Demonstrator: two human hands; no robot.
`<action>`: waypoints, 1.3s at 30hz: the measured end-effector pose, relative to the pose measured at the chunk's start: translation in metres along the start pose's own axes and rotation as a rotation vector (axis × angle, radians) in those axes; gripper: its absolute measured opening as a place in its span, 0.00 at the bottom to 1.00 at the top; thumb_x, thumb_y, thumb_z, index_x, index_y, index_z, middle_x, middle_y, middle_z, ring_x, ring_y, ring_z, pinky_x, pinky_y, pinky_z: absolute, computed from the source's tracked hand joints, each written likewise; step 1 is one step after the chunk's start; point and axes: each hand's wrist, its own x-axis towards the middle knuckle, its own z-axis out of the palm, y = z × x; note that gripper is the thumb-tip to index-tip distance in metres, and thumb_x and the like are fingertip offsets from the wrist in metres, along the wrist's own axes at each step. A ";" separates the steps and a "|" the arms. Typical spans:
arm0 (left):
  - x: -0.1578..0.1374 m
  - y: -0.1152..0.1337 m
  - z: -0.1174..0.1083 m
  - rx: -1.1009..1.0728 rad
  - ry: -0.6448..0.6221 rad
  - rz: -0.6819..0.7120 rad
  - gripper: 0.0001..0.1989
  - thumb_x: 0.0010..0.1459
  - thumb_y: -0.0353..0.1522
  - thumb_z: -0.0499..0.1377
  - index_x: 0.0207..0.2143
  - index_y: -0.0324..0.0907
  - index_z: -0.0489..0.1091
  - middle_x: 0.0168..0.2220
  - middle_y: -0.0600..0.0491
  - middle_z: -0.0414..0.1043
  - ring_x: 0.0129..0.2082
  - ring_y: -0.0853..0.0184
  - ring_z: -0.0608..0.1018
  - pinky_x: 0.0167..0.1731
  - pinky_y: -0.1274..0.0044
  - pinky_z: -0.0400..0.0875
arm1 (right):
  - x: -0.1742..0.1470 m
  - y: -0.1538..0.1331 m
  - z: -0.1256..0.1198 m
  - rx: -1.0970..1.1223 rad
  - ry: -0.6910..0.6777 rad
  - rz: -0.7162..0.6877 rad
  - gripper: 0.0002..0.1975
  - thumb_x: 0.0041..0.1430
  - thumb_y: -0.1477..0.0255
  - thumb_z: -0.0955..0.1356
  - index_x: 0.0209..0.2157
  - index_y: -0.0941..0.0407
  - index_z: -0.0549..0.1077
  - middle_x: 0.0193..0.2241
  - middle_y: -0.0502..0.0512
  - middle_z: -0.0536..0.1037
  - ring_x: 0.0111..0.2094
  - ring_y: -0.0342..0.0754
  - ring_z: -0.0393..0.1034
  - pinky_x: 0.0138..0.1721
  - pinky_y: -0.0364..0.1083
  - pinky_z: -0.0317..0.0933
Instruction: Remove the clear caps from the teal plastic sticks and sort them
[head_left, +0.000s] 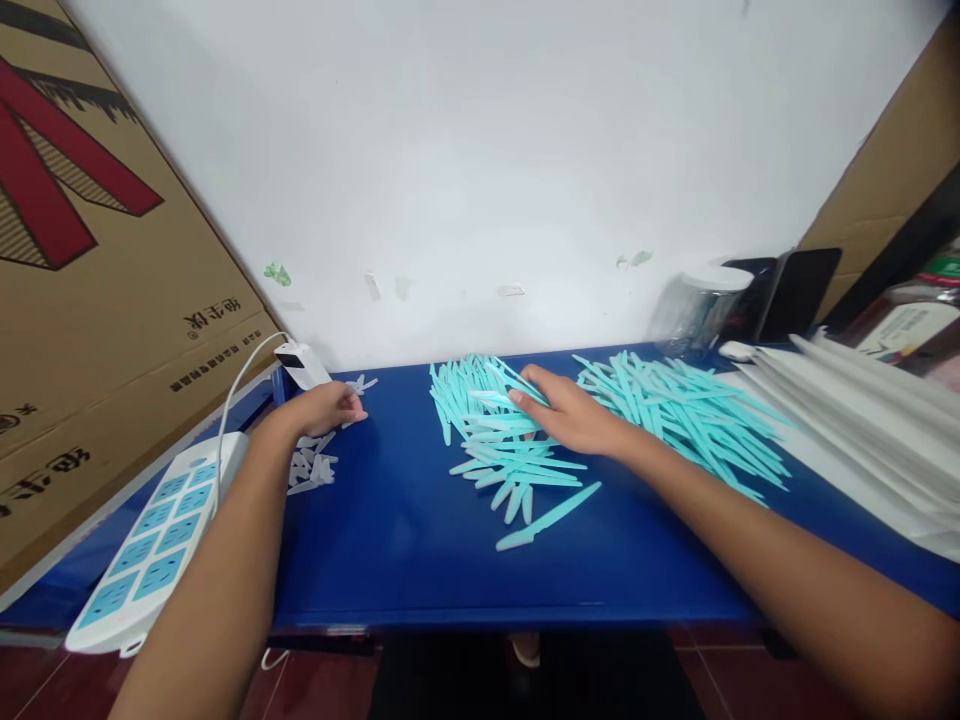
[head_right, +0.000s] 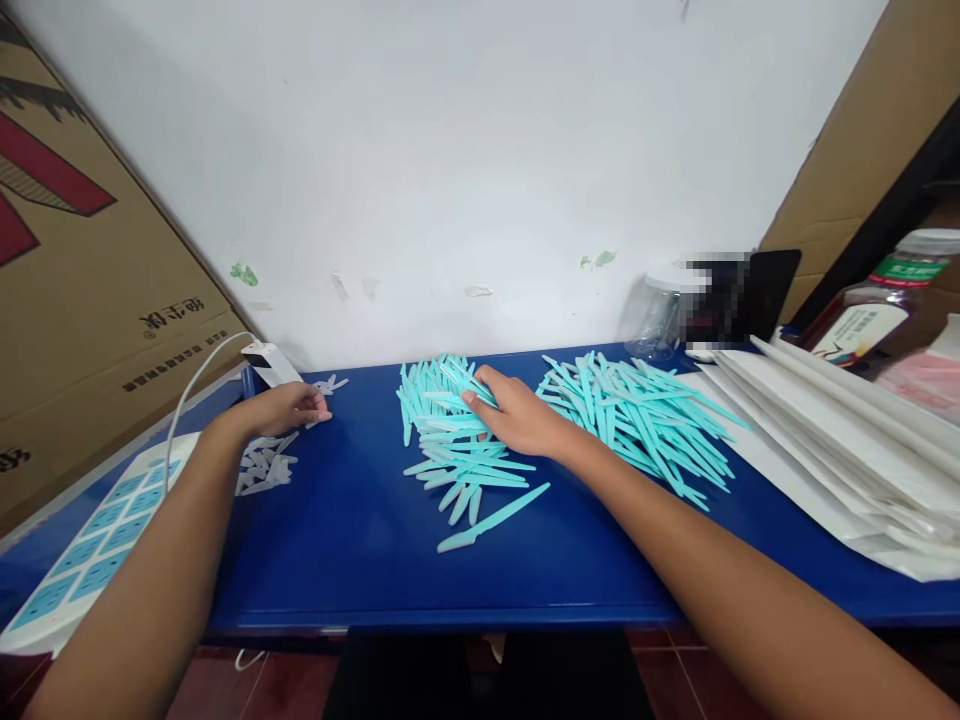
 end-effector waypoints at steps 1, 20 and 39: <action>0.000 0.010 0.004 -0.001 -0.032 0.026 0.23 0.42 0.52 0.69 0.26 0.43 0.72 0.24 0.49 0.76 0.26 0.61 0.75 0.27 0.74 0.67 | 0.000 0.001 0.000 0.000 0.007 -0.004 0.16 0.72 0.55 0.60 0.36 0.53 0.58 0.33 0.49 0.63 0.29 0.47 0.72 0.27 0.45 0.59; -0.013 0.106 0.077 -0.618 0.130 0.407 0.19 0.55 0.44 0.71 0.40 0.37 0.80 0.32 0.46 0.82 0.26 0.67 0.79 0.28 0.76 0.75 | 0.003 0.003 0.000 -0.012 -0.022 -0.070 0.20 0.72 0.56 0.60 0.29 0.54 0.61 0.27 0.48 0.63 0.29 0.45 0.61 0.30 0.44 0.54; -0.021 0.118 0.075 -0.756 0.063 0.378 0.20 0.60 0.45 0.67 0.42 0.38 0.82 0.41 0.41 0.84 0.30 0.62 0.84 0.25 0.76 0.74 | 0.001 -0.006 -0.002 -0.018 -0.055 -0.121 0.23 0.71 0.55 0.61 0.26 0.54 0.59 0.23 0.46 0.60 0.25 0.43 0.54 0.29 0.45 0.49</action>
